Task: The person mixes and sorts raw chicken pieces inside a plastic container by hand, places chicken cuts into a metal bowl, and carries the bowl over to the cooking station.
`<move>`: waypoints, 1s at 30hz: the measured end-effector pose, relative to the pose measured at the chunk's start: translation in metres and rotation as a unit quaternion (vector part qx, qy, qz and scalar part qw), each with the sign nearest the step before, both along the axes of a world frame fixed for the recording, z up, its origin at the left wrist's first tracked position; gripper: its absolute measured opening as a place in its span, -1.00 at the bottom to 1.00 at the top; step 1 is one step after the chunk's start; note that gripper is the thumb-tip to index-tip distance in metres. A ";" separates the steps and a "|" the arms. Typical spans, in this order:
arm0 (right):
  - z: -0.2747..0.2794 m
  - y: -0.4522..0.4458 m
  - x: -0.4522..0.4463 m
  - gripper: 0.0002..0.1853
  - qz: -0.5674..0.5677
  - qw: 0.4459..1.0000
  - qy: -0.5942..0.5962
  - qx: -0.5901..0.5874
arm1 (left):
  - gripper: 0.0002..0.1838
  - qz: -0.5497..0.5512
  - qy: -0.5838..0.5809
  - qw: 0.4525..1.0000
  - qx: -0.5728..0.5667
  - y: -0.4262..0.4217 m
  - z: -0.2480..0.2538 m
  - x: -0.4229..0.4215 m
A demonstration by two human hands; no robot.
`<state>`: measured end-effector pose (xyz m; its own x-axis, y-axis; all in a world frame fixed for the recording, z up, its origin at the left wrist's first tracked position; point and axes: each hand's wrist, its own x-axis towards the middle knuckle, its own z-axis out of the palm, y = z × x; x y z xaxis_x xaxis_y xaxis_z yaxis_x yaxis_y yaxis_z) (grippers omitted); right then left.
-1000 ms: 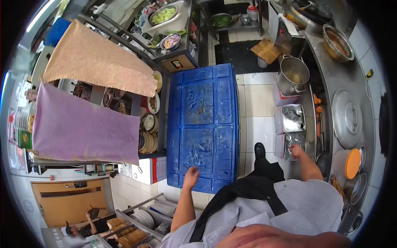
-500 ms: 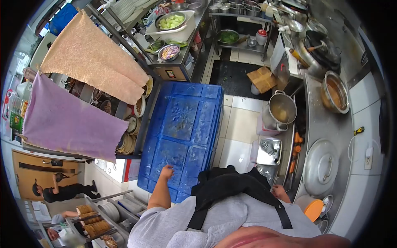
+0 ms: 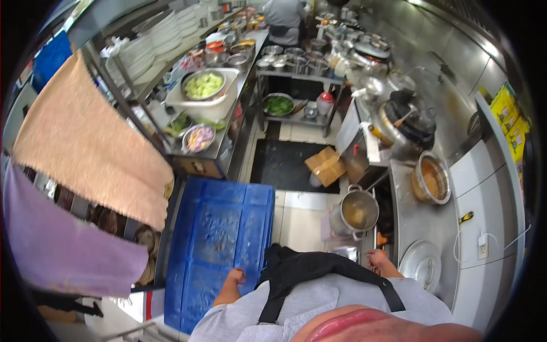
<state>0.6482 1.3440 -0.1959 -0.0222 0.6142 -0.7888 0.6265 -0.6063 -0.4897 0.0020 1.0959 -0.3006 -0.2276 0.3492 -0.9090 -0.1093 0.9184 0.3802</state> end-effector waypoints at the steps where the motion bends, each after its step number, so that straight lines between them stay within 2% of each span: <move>1: 0.017 0.023 -0.020 -0.57 -0.005 1.000 0.019 -0.014 | -0.60 -0.006 -0.002 1.000 0.016 0.023 -0.007 -0.011; 2: 0.032 0.047 -0.037 -0.56 -0.022 0.998 0.045 -0.044 | -0.58 -0.003 0.002 1.000 0.003 0.058 -0.010 -0.026; 3: 0.043 0.071 -0.054 -0.56 -0.022 0.998 0.050 -0.026 | -0.56 0.001 0.007 1.000 -0.014 0.095 -0.012 -0.040; 5: 0.073 0.103 -0.087 -0.57 -0.011 0.995 0.089 0.034 | -0.59 0.022 0.033 0.999 0.027 0.159 0.001 -0.057; 6: 0.074 0.120 -0.096 -0.57 -0.035 0.991 0.120 0.039 | -0.60 -0.009 0.057 0.998 0.035 0.191 0.007 -0.068; 8: 0.071 0.146 -0.106 -0.57 -0.043 0.992 0.110 0.037 | -0.61 -0.045 0.090 0.994 0.042 0.250 0.022 -0.084; 10: 0.060 0.165 -0.114 -0.56 -0.047 0.994 0.101 0.009 | -0.61 0.015 0.103 0.988 0.118 0.300 0.039 -0.092; 11: 0.052 0.171 -0.117 -0.56 -0.046 0.993 0.109 0.006 | -0.61 0.015 0.111 0.987 0.116 0.324 0.046 -0.099; 13: 0.041 0.182 -0.116 -0.60 0.002 0.998 0.047 -0.036 | -0.63 -0.020 0.105 0.980 0.167 0.366 0.049 -0.103; 14: 0.026 0.196 -0.109 -0.61 0.058 0.997 0.019 -0.041 | -0.62 -0.060 0.145 0.972 0.176 0.376 0.049 -0.100; 16: -0.051 0.234 -0.075 -0.62 0.233 0.972 -0.017 0.010 | -0.53 -0.080 0.200 0.956 0.200 0.388 0.045 -0.093; 17: -0.102 0.246 -0.054 -0.62 0.322 0.946 -0.024 0.041 | -0.52 -0.172 0.258 0.929 0.201 0.385 0.049 -0.087; 19: -0.154 0.279 -0.035 -0.62 0.424 0.903 -0.027 0.057 | -0.49 -0.063 0.127 0.984 0.108 0.369 0.094 -0.063; 20: -0.142 0.303 -0.043 -0.64 0.428 0.903 -0.023 0.028 | -0.49 -0.044 0.128 0.987 0.081 0.341 0.112 -0.050; 21: -0.111 0.334 -0.072 -0.67 0.389 0.921 -0.013 -0.006 | -0.51 0.034 0.099 0.992 0.067 0.341 0.138 -0.052; 22: -0.059 0.363 -0.105 -0.69 0.340 0.940 -0.002 -0.032 | -0.53 0.106 0.065 0.991 0.057 0.347 0.151 -0.053; 23: -0.009 0.388 -0.135 -0.72 0.308 0.951 0.011 -0.040 | -0.55 0.153 0.081 0.984 0.043 0.335 0.145 -0.059; 25: -0.017 0.440 -0.157 -0.77 0.222 0.972 0.055 -0.044 | -0.57 0.211 0.096 0.972 0.029 0.307 0.139 -0.087; 27: -0.009 0.484 -0.183 -0.76 0.198 0.976 0.095 0.000 | -0.58 0.281 0.198 0.937 0.058 0.288 0.142 -0.112; 28: -0.007 0.502 -0.198 -0.77 0.178 0.980 0.091 0.007 | -0.77 0.345 0.207 0.906 0.132 0.287 0.141 -0.129; 30: -0.012 0.519 -0.220 -0.79 0.162 0.983 0.087 0.006 | -0.74 0.400 0.249 0.855 0.219 0.315 0.190 -0.151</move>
